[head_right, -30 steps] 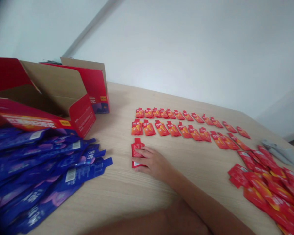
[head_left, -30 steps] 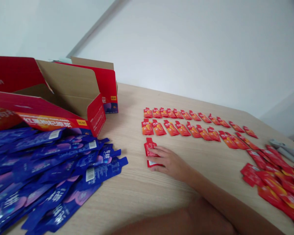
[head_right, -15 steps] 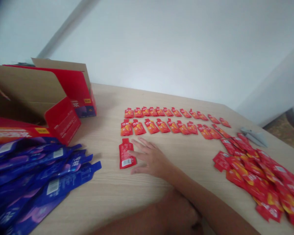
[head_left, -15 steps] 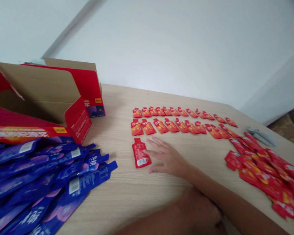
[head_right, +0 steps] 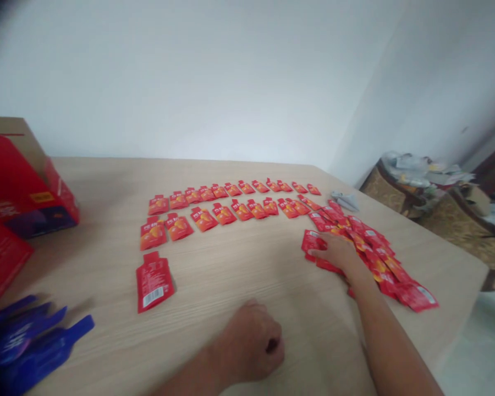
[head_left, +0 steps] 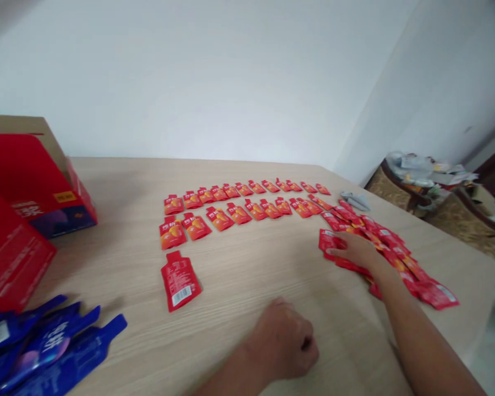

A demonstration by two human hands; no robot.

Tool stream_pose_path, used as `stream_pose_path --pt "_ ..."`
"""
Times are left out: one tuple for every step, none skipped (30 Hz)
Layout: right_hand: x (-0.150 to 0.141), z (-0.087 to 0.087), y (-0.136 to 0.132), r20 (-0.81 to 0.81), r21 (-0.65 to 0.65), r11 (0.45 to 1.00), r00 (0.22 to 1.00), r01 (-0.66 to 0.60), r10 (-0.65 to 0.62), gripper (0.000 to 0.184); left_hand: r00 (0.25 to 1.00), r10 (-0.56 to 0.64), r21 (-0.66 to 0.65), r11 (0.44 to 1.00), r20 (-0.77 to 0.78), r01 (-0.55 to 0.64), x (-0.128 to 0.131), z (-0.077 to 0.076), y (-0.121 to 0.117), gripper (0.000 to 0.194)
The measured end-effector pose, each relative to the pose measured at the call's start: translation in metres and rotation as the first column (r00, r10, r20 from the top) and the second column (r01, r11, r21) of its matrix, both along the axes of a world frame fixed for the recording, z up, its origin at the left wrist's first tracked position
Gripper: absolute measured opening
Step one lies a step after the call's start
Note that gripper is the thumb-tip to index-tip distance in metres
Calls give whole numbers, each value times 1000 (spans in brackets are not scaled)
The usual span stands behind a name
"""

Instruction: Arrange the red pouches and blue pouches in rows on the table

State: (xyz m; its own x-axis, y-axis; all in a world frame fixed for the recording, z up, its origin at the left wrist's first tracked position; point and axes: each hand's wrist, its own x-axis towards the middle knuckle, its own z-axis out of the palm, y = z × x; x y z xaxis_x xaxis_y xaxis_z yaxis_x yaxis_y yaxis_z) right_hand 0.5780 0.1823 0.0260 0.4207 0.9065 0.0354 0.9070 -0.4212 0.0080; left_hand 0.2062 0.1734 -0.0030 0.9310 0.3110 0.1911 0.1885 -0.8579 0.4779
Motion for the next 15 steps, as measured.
stream_pose_path --pt "3 -1 -2 -10 -2 1000 1000 -5 5 77 1000 0 -9 1000 0 0 -1 1 0 21" --pt "3 -2 -3 -9 2 1000 1000 -6 6 80 1000 1 -17 1000 -2 -1 -1 1 0 21" --pt "2 -3 -2 -3 4 1000 1000 -3 3 82 1000 2 -24 1000 -3 -2 -1 1 0 21" --pt "-1 -5 1 6 10 1000 1000 3 -3 85 1000 3 -30 1000 -3 -3 -1 1 0 21" --pt "-4 -7 4 16 20 1000 1000 8 -8 88 1000 4 -35 999 -3 -4 -1 1 0 22" --pt "-8 -9 7 26 32 999 1000 16 -17 90 1000 4 -41 999 -4 -4 -1 1 0 21" --pt "-11 -11 11 35 43 999 999 28 -30 93 1000 5 -48 999 -5 -6 -1 0 0 21" --pt "-14 -13 15 43 53 998 998 39 -42 94 1000 7 -57 998 -7 -7 -1 0 0 21" --pt "-17 -14 19 51 63 997 997 50 -53 94 1000 7 -66 998 -10 -8 -1 0 1 20" --pt "-18 -16 22 59 73 995 996 61 -65 95 1000 11 -71 997 -14 -12 -1 0 1 20" --pt "-19 -17 25 67 83 994 995 70 -75 95 1000 13 -74 997 -21 -15 -1 0 0 21" --pt "-19 -17 28 74 93 993 994 78 -85 95 999 18 -72 997 -29 -20 -1 0 0 21" --pt "-19 -18 30 78 103 991 992 87 -96 95 999 23 -70 997 -39 -26 -1 0 0 20" --pt "-18 -17 32 76 110 989 991 98 -107 94 999 26 -67 997 -48 -29 -1 -1 0 20" --pt "-17 -17 34 66 112 988 991 108 -116 92 998 28 -62 998 -53 -31 -1 -2 0 20"
